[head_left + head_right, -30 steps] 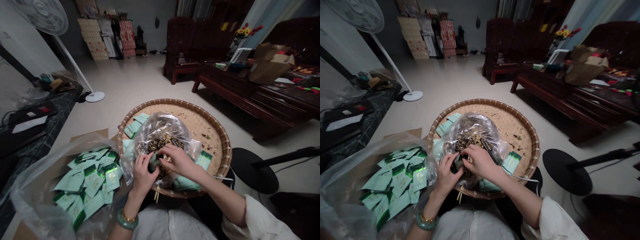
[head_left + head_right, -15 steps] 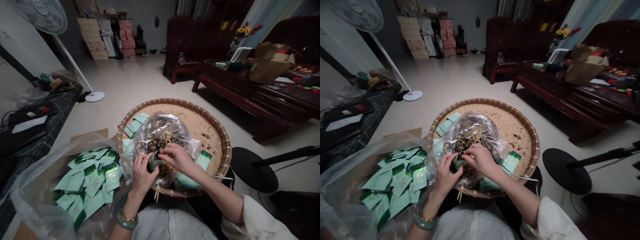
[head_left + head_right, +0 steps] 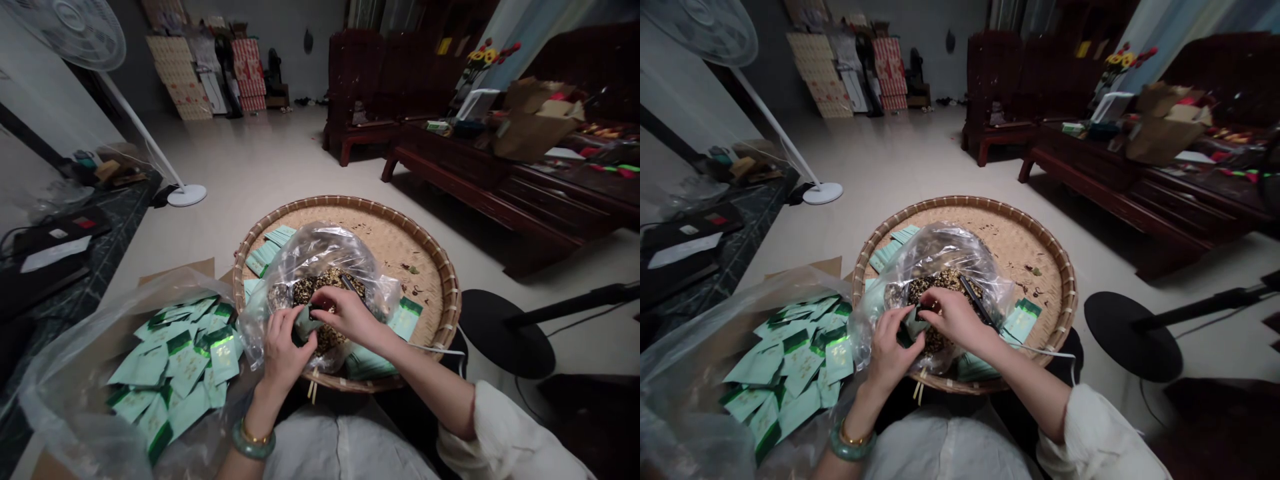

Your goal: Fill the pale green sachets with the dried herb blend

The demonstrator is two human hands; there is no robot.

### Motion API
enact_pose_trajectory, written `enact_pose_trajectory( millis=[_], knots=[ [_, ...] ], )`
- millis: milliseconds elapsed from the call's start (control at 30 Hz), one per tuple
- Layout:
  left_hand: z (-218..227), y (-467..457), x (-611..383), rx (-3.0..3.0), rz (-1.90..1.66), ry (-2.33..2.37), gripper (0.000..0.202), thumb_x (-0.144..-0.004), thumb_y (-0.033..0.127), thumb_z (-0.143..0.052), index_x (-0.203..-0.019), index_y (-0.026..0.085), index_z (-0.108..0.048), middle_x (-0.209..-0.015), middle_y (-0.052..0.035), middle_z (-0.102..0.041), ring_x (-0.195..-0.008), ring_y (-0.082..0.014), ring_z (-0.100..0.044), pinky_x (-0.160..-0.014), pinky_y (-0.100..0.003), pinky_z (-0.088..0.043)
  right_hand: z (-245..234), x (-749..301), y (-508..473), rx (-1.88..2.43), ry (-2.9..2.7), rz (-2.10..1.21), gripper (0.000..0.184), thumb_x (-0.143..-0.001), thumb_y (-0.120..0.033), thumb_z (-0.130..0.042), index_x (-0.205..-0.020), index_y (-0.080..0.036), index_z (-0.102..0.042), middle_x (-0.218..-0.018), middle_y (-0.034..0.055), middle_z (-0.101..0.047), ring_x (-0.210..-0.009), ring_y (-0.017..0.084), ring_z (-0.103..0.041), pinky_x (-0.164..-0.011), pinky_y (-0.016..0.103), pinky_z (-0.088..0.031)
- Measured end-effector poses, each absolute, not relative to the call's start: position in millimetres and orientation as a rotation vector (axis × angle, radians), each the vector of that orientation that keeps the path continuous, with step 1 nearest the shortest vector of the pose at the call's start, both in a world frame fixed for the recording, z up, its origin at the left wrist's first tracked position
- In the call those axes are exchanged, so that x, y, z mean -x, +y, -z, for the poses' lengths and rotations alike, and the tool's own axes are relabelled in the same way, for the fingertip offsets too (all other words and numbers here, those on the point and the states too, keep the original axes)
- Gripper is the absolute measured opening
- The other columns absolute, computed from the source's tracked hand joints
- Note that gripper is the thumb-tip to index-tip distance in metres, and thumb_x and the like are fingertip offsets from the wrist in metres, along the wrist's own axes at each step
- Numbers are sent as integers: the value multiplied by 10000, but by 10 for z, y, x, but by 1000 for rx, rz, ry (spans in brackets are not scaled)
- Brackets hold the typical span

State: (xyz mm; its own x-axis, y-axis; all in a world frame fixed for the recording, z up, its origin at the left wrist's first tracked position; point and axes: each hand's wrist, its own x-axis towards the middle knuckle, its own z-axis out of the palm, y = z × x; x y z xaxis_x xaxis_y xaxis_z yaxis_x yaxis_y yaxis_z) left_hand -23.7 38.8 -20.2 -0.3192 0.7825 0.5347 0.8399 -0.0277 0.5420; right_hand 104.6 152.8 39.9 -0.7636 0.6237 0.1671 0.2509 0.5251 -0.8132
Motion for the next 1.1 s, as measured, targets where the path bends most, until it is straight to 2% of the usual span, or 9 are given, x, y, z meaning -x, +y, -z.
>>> enact_pose_trajectory(
  millis=[133,233,367,533,667,767,933,1100],
  knots=[
    [217,385,247,1782,1258,-2144,408,-732,181,-638,-1131,197,-557,-979,-76,-601,-941,-251,-579,-832,-425,-507,-377,-1021,1539,776,-2313,-1182,93,-758,-107,-676,-740,-165,-605,-660,-36,-608,-612,104,-557,-580,208,-411],
    [235,391,252,1773,1255,-2154,419,-729,182,-639,-1137,207,-552,-981,-72,-596,-947,-253,-581,-842,-433,-499,-428,-1042,1534,745,-2276,-1147,100,-754,-114,-686,-702,-165,-617,-670,-23,-624,-624,106,-571,-577,205,-423],
    [240,402,250,1773,1268,-2173,422,-723,175,-643,-1133,218,-551,-985,-67,-599,-943,-257,-595,-834,-433,-504,-539,-1051,1472,677,-2244,-1114,23,-790,-163,-664,-802,-177,-650,-774,12,-661,-715,132,-616,-640,236,-478],
    [216,395,248,1753,1321,-2175,418,-740,181,-640,-1145,218,-542,-1000,-70,-596,-955,-251,-601,-836,-419,-514,-623,-1097,1409,661,-2174,-1112,173,-896,-167,-504,-1005,-183,-637,-964,61,-678,-874,161,-630,-749,289,-499],
    [223,388,246,1743,1351,-2154,420,-748,175,-626,-1157,204,-533,-1006,-80,-591,-962,-251,-598,-844,-426,-518,-569,-1135,1423,669,-2252,-1015,196,-902,-163,-511,-1047,-195,-640,-975,72,-639,-932,184,-598,-829,343,-485],
    [232,383,241,1764,1349,-2142,436,-736,166,-624,-1161,186,-526,-1008,-89,-585,-957,-255,-597,-837,-434,-525,-482,-1102,1459,597,-2355,-1033,261,-890,-153,-548,-1131,-211,-632,-1030,78,-617,-938,174,-597,-831,327,-489],
    [206,364,237,1793,1373,-2148,427,-746,151,-618,-1162,180,-527,-1022,-87,-579,-982,-242,-589,-869,-416,-519,-417,-1054,1518,516,-2415,-1004,122,-840,-100,-613,-893,-165,-701,-813,46,-662,-765,155,-622,-705,265,-487],
    [212,361,246,1776,1402,-2165,433,-744,146,-611,-1170,166,-533,-1060,-98,-571,-1018,-243,-578,-902,-412,-505,-418,-1118,1508,506,-2337,-896,70,-844,-154,-630,-863,-167,-696,-802,50,-686,-751,160,-627,-690,264,-484]
  ],
)
